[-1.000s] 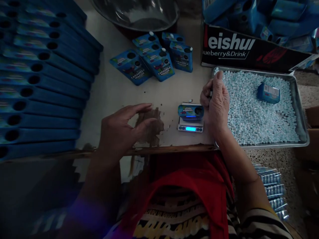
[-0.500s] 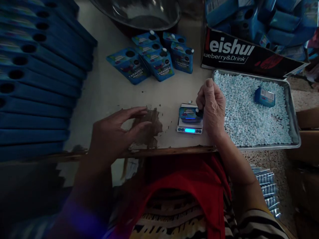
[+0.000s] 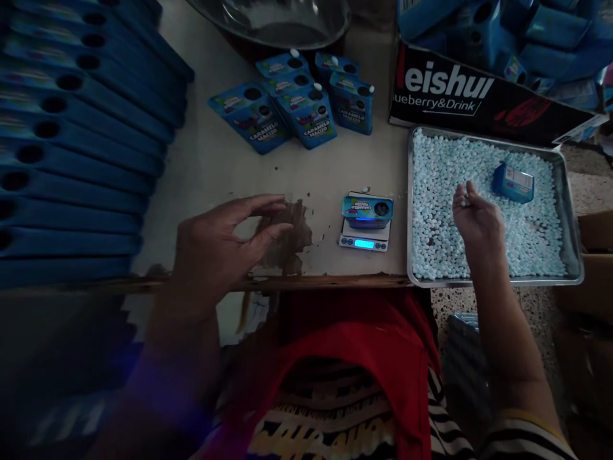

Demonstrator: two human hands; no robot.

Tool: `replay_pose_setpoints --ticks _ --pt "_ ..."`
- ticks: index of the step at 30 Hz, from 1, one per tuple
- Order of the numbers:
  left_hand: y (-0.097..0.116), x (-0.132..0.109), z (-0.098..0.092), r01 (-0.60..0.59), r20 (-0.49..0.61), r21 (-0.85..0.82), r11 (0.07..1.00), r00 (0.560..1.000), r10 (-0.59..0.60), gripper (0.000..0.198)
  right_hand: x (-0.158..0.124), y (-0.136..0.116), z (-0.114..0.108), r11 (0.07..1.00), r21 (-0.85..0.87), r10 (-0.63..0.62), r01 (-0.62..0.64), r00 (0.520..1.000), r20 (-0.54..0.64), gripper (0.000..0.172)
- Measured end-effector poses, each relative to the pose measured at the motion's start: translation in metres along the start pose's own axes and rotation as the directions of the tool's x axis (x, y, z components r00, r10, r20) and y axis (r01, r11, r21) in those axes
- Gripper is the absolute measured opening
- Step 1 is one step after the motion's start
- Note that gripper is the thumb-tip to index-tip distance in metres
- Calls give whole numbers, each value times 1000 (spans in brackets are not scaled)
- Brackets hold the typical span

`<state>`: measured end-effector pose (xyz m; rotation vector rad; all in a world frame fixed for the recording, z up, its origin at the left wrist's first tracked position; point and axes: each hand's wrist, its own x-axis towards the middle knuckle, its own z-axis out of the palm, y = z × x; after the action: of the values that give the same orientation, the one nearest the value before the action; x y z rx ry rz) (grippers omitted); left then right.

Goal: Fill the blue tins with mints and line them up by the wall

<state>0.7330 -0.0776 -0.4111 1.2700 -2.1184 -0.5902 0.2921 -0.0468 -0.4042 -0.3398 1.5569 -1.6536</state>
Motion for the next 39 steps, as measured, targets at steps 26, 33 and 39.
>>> replay_pose_setpoints --ticks 26,33,39 --pt "43 29 24 -87 172 11 996 981 84 66 -60 -25 97 757 -473 153 451 582 799 26" --pt "32 25 20 -14 234 -56 998 972 26 64 -81 -43 119 62 -465 148 883 452 880 23" --pt "27 20 8 4 232 -17 1000 973 0 61 -94 -49 139 -233 -347 248 909 400 882 32"
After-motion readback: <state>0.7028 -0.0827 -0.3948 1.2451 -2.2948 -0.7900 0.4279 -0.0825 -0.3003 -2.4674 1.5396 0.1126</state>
